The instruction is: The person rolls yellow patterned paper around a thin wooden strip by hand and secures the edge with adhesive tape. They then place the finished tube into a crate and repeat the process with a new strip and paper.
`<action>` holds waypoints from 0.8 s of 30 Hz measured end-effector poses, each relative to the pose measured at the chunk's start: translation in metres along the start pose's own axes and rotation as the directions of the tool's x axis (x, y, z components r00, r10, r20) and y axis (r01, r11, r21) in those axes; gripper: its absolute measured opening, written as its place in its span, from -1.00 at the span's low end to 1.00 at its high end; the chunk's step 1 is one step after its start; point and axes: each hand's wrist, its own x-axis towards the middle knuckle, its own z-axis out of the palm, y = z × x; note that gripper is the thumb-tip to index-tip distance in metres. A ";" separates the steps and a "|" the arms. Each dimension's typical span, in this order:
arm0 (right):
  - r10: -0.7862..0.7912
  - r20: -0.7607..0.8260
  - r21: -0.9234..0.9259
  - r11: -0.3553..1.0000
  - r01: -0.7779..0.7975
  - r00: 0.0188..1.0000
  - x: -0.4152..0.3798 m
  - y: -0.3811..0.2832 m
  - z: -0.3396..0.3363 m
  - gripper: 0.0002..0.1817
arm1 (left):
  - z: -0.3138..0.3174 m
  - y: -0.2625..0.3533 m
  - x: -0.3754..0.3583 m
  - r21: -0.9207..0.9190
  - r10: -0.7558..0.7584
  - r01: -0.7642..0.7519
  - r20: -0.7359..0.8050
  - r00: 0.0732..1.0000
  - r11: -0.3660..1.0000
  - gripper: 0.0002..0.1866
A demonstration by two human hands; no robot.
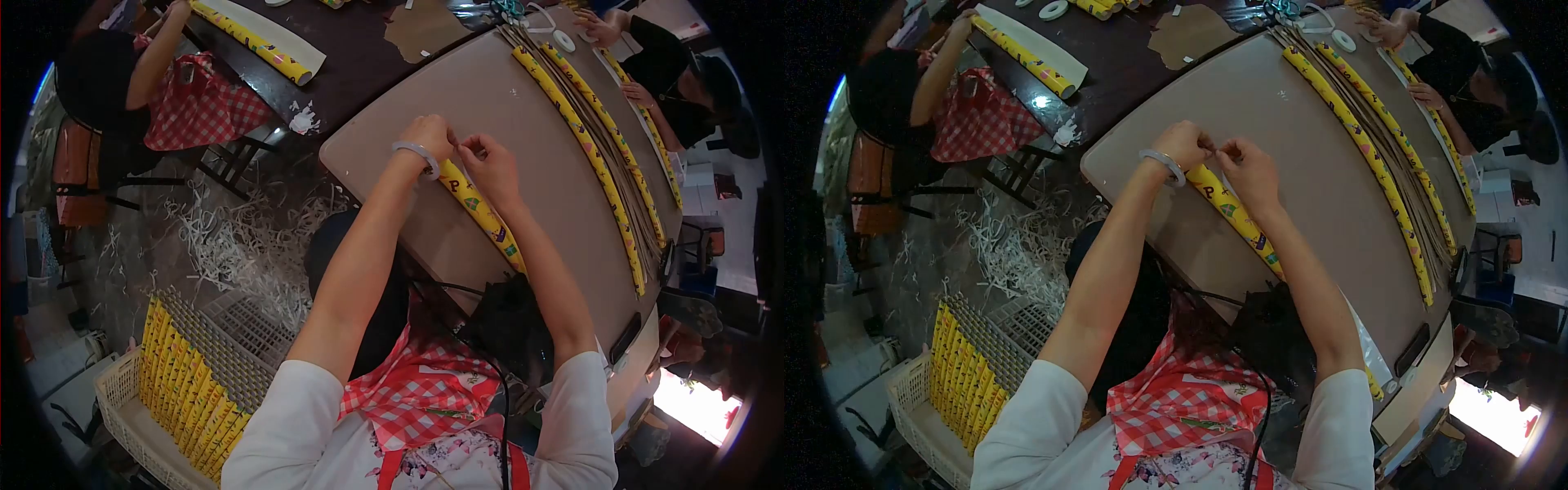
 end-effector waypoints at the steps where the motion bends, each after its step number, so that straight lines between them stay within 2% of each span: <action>1: 0.001 -0.002 -0.001 1.000 -0.001 1.000 -0.001 -0.003 -0.001 -0.79 | -0.001 0.001 -0.001 0.003 -0.006 0.006 0.003 1.000 1.000 -0.78; 3: -0.070 -0.033 -0.028 0.997 0.069 0.997 -0.004 -0.011 -0.002 -0.81 | -0.004 0.004 -0.003 0.006 -0.010 0.010 0.006 1.000 1.000 -0.78; 10: -0.062 -0.002 0.076 0.995 0.062 0.998 -0.005 0.000 -0.005 -0.82 | -0.004 0.001 -0.001 0.001 0.023 -0.023 0.023 0.999 1.000 -0.78; 12: -0.150 -0.079 -0.024 0.989 0.149 0.986 -0.005 0.005 -0.002 -0.81 | -0.003 0.001 -0.001 -0.014 0.025 -0.025 0.018 1.000 1.000 -0.78; 15: -0.058 -0.068 -0.032 0.998 0.055 0.996 -0.006 -0.005 0.000 -0.82 | -0.001 -0.003 0.003 0.001 0.048 -0.048 0.017 0.999 0.999 -0.78; 17: -0.070 -0.070 -0.050 0.997 0.067 0.995 -0.005 -0.007 0.001 -0.82 | -0.001 -0.002 0.003 0.028 -0.009 0.008 0.043 0.999 1.000 -0.85; 24: -0.121 -0.083 -0.123 0.986 0.110 0.989 -0.005 -0.009 0.001 -0.81 | -0.007 0.005 -0.005 -0.002 0.024 -0.024 0.018 1.000 1.000 -0.79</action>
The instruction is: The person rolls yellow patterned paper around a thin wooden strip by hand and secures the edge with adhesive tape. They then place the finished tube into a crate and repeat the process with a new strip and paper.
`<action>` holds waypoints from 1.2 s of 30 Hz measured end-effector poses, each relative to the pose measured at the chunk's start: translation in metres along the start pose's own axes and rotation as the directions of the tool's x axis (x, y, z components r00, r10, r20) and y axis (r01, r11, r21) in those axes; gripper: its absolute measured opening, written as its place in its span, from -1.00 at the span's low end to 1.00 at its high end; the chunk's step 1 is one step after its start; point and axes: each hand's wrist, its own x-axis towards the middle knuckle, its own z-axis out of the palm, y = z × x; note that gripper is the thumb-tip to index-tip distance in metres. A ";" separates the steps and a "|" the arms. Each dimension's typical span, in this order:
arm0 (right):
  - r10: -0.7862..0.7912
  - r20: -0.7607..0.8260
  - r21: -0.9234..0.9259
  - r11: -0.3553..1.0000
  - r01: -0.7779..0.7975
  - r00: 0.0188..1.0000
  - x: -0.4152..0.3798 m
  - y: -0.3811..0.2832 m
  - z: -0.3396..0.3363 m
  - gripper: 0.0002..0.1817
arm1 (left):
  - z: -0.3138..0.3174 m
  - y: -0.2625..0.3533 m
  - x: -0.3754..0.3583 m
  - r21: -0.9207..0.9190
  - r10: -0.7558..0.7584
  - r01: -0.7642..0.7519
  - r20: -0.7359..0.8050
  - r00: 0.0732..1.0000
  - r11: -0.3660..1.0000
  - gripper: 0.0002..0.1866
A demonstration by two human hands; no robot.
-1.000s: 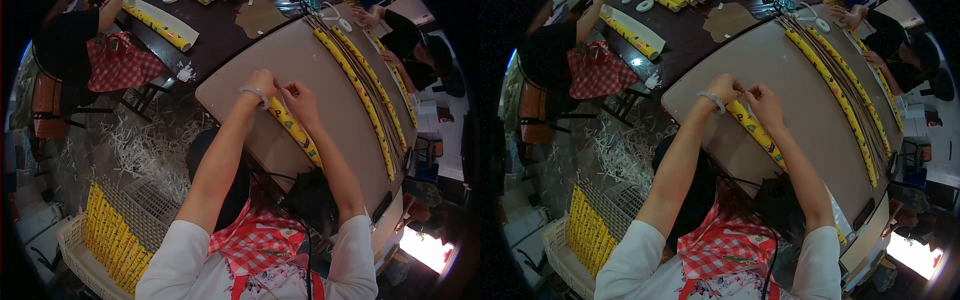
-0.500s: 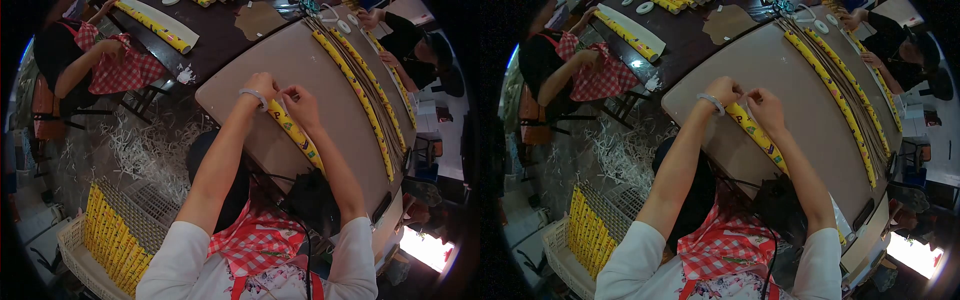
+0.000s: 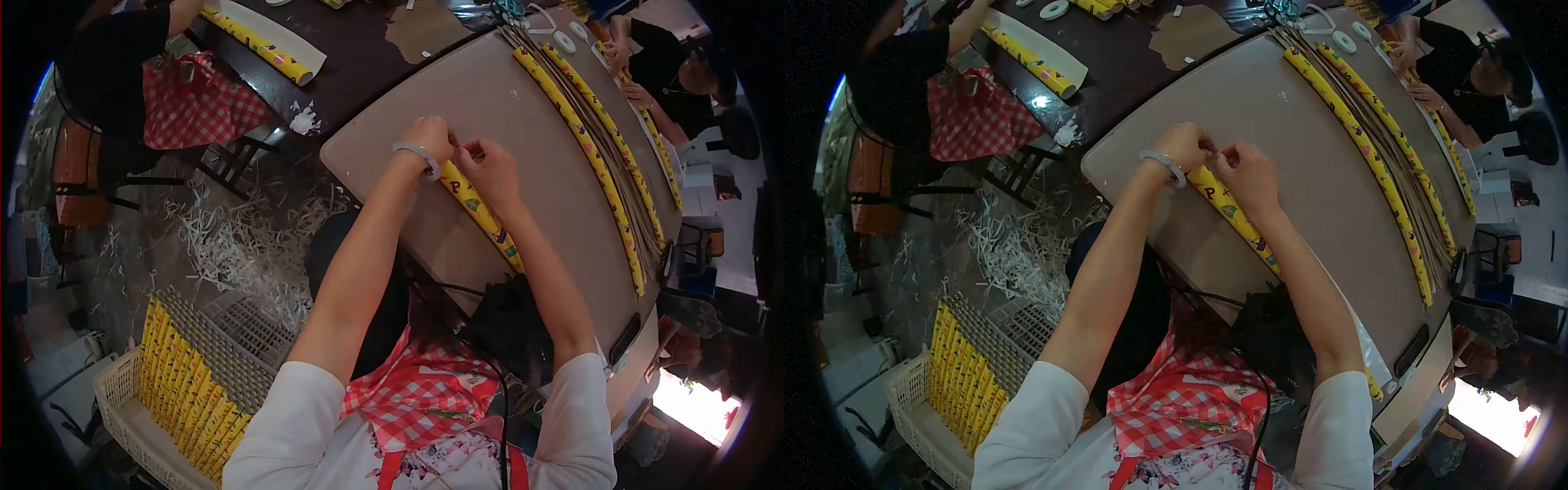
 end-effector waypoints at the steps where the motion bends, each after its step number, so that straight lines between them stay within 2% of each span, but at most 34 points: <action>1: 0.000 0.001 0.000 1.000 0.000 1.000 0.000 -0.001 0.000 -0.81 | 0.000 0.001 -0.001 -0.004 -0.016 0.016 0.004 1.000 1.000 -0.79; 12: 0.082 0.054 0.073 0.994 -0.086 0.995 0.001 -0.004 -0.003 -0.80 | 0.001 -0.001 0.000 0.027 -0.003 0.003 0.000 1.000 1.000 -0.79; 19: 0.086 0.034 0.005 0.996 -0.086 0.996 0.000 -0.003 -0.001 -0.79 | 0.003 -0.003 0.002 0.024 0.028 -0.028 0.001 1.000 0.999 -0.79; 22: 0.093 0.060 0.090 0.991 -0.098 0.994 0.000 -0.001 -0.001 -0.80 | 0.003 -0.002 0.002 0.044 0.028 -0.028 -0.001 1.000 0.999 -0.78; 31: 0.039 0.007 0.055 0.998 -0.039 0.999 0.002 0.002 0.003 -0.82 | 0.006 -0.004 0.003 0.055 0.020 -0.019 -0.021 1.000 0.998 -0.79; 36: 0.033 0.033 -0.040 0.999 -0.032 0.999 0.002 -0.002 0.002 -0.82 | 0.001 -0.001 0.001 0.029 0.020 -0.020 -0.006 1.000 0.999 -0.78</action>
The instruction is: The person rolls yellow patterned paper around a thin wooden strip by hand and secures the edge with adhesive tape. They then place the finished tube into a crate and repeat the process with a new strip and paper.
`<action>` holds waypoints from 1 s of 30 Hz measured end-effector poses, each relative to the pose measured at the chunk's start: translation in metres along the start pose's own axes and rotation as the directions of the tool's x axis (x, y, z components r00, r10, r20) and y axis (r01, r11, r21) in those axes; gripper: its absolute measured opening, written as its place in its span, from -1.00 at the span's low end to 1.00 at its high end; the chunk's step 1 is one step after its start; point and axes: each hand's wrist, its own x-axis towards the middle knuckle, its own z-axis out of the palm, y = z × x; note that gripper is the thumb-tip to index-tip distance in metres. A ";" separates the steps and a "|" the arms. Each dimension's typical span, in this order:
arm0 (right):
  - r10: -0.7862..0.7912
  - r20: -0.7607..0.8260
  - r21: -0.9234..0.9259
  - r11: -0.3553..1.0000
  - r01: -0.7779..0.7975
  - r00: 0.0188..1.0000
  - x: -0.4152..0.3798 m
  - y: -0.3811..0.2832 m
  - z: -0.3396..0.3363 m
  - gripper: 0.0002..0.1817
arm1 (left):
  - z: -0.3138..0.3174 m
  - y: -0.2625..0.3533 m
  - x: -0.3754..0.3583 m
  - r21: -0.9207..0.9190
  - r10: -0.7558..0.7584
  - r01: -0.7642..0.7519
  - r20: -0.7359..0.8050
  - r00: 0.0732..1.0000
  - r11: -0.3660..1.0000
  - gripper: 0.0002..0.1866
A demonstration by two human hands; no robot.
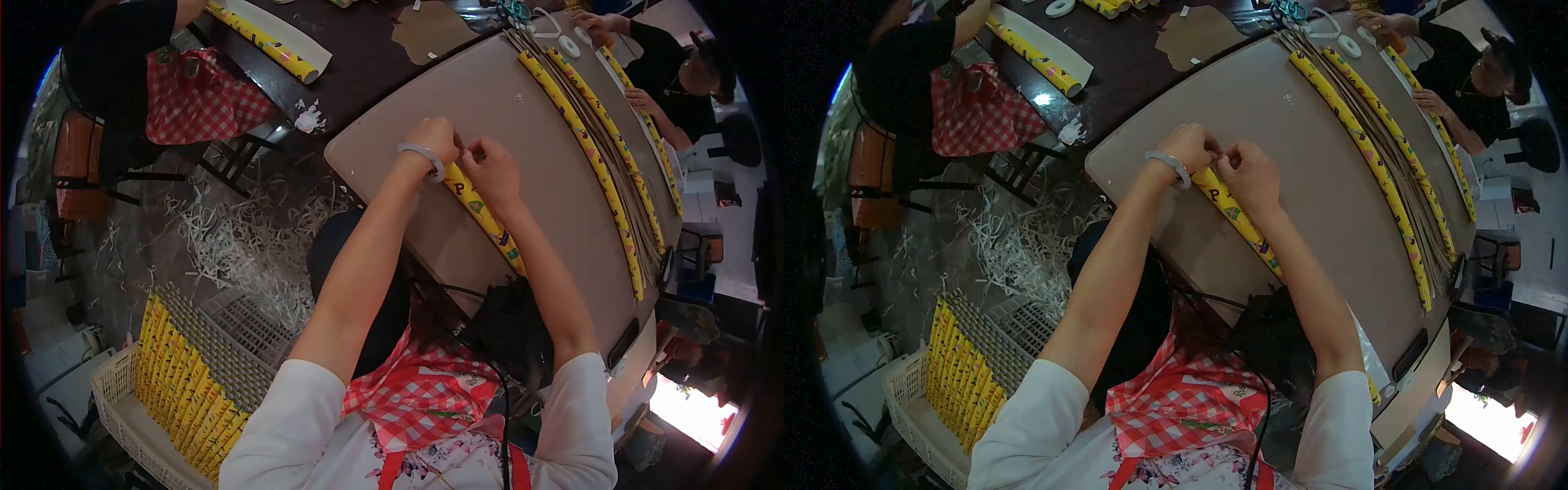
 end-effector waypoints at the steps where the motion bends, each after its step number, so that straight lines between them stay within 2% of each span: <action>1: -0.002 0.000 -0.001 1.000 0.002 1.000 0.000 -0.001 0.000 -0.82 | -0.001 0.002 -0.001 0.002 -0.017 0.017 0.013 1.000 1.000 -0.78; 3: 0.053 0.025 0.033 0.998 -0.054 0.998 0.000 -0.001 -0.001 -0.82 | -0.003 0.004 -0.002 0.005 -0.034 0.033 0.025 0.999 0.999 -0.78; 13: 0.037 0.039 0.069 0.997 -0.039 0.999 -0.001 0.001 -0.003 -0.79 | -0.001 0.000 0.000 -0.015 -0.033 0.034 0.029 0.999 0.999 -0.77; 24: 0.008 0.052 0.192 0.981 -0.018 0.999 0.002 0.017 0.001 -0.81 | 0.001 -0.004 0.004 -0.015 0.000 0.000 0.040 0.999 1.000 -0.77; 30: 0.060 0.057 0.223 0.972 -0.071 0.997 0.002 0.010 -0.004 -0.78 | 0.005 -0.008 0.005 -0.058 -0.015 0.016 0.019 1.000 0.998 -0.77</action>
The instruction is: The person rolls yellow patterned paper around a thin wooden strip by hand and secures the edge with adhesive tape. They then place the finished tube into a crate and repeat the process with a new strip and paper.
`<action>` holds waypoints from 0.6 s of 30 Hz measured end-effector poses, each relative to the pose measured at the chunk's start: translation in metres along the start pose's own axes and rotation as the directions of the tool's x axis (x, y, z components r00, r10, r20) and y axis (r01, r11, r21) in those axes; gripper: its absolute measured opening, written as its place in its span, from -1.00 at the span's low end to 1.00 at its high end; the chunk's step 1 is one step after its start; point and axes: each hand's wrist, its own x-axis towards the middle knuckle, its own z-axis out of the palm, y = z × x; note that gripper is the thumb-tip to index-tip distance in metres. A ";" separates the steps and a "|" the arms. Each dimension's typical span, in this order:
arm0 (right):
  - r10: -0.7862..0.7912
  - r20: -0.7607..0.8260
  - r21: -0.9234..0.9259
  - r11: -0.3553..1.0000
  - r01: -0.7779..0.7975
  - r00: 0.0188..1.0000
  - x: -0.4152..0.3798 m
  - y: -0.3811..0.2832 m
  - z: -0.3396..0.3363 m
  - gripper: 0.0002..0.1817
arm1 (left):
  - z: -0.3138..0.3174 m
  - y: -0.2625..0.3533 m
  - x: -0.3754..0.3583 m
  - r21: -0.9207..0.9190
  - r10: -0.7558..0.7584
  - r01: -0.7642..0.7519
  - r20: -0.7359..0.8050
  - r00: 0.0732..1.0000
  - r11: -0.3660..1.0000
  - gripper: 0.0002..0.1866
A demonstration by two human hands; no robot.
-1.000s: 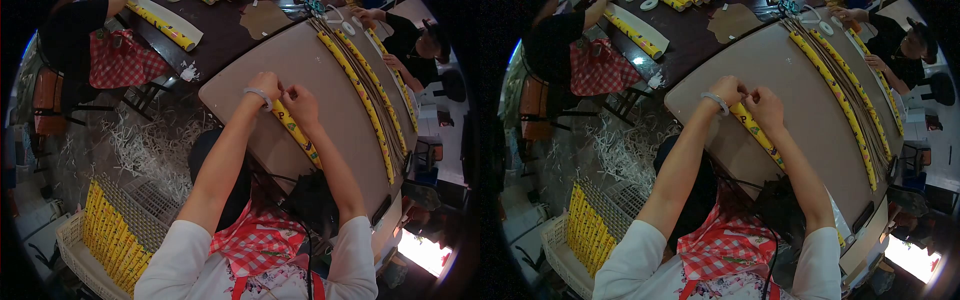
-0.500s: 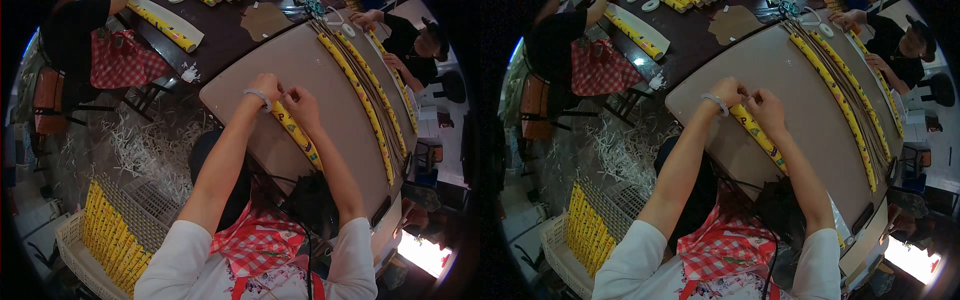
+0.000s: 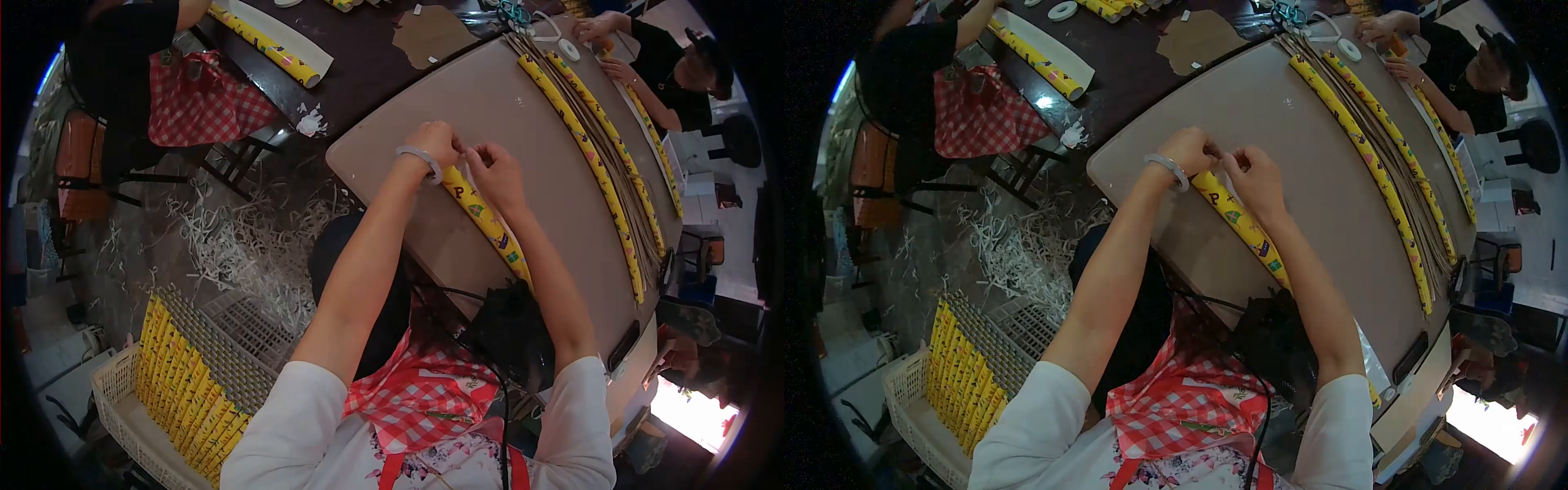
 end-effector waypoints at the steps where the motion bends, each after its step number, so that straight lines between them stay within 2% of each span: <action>1: 0.001 0.000 0.001 1.000 -0.001 1.000 -0.001 -0.003 0.000 -0.78 | 0.000 0.000 0.000 0.018 0.003 -0.003 0.001 1.000 1.000 -0.77; 6: -0.011 -0.007 -0.128 0.992 0.010 1.000 0.001 0.002 0.004 -0.74 | -0.004 0.002 -0.003 0.026 0.026 -0.027 0.011 1.000 0.999 -0.76; 13: -0.049 -0.015 -0.158 0.986 0.046 0.999 -0.007 -0.001 0.000 -0.77 | -0.005 0.003 -0.002 0.027 0.025 -0.026 0.032 0.999 0.999 -0.76; 15: 0.031 -0.046 -0.175 0.984 -0.039 0.998 -0.011 0.001 -0.001 -0.78 | -0.006 0.003 -0.003 0.032 0.028 -0.029 0.036 0.999 0.999 -0.76; 18: 0.040 -0.051 -0.187 0.981 -0.049 0.998 -0.017 0.007 -0.005 -0.81 | -0.009 0.006 -0.005 0.038 0.045 -0.046 0.035 0.998 0.998 -0.75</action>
